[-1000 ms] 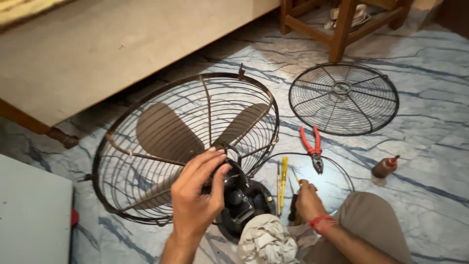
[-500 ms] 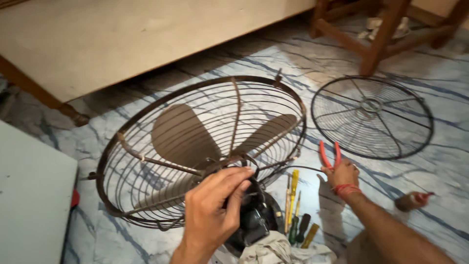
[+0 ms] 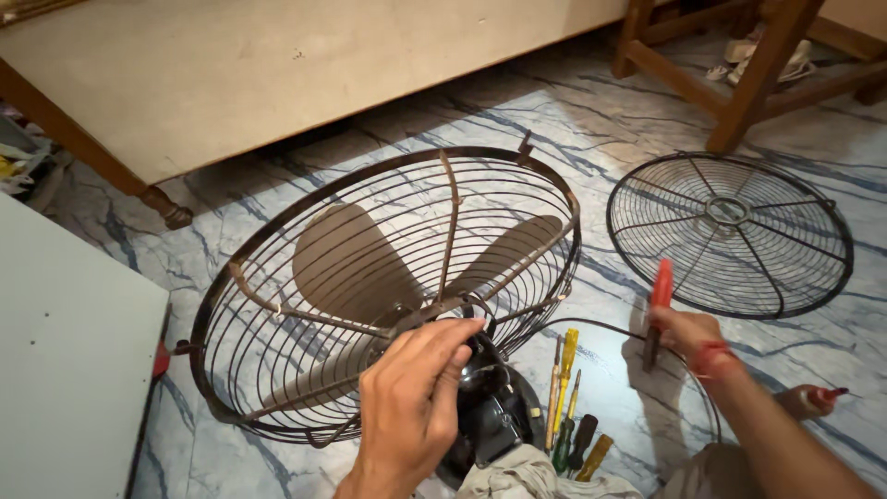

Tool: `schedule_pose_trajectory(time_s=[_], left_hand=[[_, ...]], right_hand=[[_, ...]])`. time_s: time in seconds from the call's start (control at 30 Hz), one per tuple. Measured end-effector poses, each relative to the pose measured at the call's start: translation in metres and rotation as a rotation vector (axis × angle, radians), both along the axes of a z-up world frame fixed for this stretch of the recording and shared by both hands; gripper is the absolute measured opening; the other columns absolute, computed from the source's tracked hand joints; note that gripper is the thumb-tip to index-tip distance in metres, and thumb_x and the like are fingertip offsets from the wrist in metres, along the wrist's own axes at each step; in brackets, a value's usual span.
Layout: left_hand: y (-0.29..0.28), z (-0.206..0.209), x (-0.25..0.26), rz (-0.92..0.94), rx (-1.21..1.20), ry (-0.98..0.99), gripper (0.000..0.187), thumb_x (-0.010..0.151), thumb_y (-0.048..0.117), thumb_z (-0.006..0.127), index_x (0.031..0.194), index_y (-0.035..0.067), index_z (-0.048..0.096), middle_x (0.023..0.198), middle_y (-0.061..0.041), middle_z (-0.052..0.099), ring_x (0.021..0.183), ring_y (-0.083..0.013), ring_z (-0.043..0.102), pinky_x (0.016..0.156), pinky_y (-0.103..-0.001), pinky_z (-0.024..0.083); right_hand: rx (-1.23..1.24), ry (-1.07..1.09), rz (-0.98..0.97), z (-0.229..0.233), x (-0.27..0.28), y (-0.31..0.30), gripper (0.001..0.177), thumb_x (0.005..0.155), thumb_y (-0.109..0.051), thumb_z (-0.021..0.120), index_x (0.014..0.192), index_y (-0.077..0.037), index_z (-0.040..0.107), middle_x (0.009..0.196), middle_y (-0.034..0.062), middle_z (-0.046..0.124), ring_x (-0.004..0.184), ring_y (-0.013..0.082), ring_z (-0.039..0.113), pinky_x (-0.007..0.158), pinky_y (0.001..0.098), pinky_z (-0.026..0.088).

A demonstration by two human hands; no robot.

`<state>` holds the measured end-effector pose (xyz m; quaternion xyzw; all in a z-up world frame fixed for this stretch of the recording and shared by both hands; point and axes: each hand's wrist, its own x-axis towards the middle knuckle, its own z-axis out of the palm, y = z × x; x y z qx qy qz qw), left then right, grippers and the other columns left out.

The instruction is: The person sits on the floor and uses a screwdriver and pliers to adjust and tighten components on the motor housing of a disassembled electric fan. The front grille is removed and placed nearby, and the person repeatedly repositions the fan to access different fasteners.

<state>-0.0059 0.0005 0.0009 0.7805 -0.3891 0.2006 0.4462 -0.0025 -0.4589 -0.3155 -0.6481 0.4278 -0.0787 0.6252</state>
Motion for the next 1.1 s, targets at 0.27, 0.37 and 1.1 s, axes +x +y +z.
schedule_pose_trajectory(time_s=[0.27, 0.37, 1.1], left_hand=[[-0.009, 0.032, 0.012, 0.019, -0.108, 0.039, 0.022, 0.095, 0.005, 0.066, 0.116, 0.003, 0.073, 0.105, -0.011, 0.077, 0.094, -0.0253, 0.075, 0.082, -0.033, 0.057], [-0.009, 0.026, 0.010, 0.037, -0.178, 0.040, 0.021, 0.096, 0.006, 0.066, 0.115, 0.000, 0.072, 0.101, -0.012, 0.075, 0.090, -0.0247, 0.073, 0.081, -0.032, 0.056], [-0.006, 0.020, 0.013, 0.024, -0.268, 0.043, 0.014, 0.101, 0.008, 0.061, 0.107, 0.000, 0.072, 0.094, -0.010, 0.072, 0.081, -0.0201, 0.070, 0.072, -0.028, 0.054]], right_hand=[[0.558, -0.703, -0.024, 0.140, -0.076, 0.101, 0.012, 0.097, -0.007, 0.062, 0.108, -0.002, 0.061, 0.102, 0.0098, 0.067, 0.104, 0.0261, 0.068, 0.098, 0.0439, 0.054], [0.400, -0.856, -0.068, 0.204, -0.091, 0.174, 0.016, 0.098, -0.005, 0.061, 0.114, -0.001, 0.058, 0.109, 0.0107, 0.065, 0.109, 0.0293, 0.068, 0.096, 0.0410, 0.055], [0.046, -1.165, -0.043, 0.294, -0.073, 0.290, 0.031, 0.093, 0.013, 0.060, 0.119, 0.000, 0.051, 0.121, 0.0161, 0.062, 0.110, 0.0288, 0.069, 0.077, 0.0308, 0.057]])
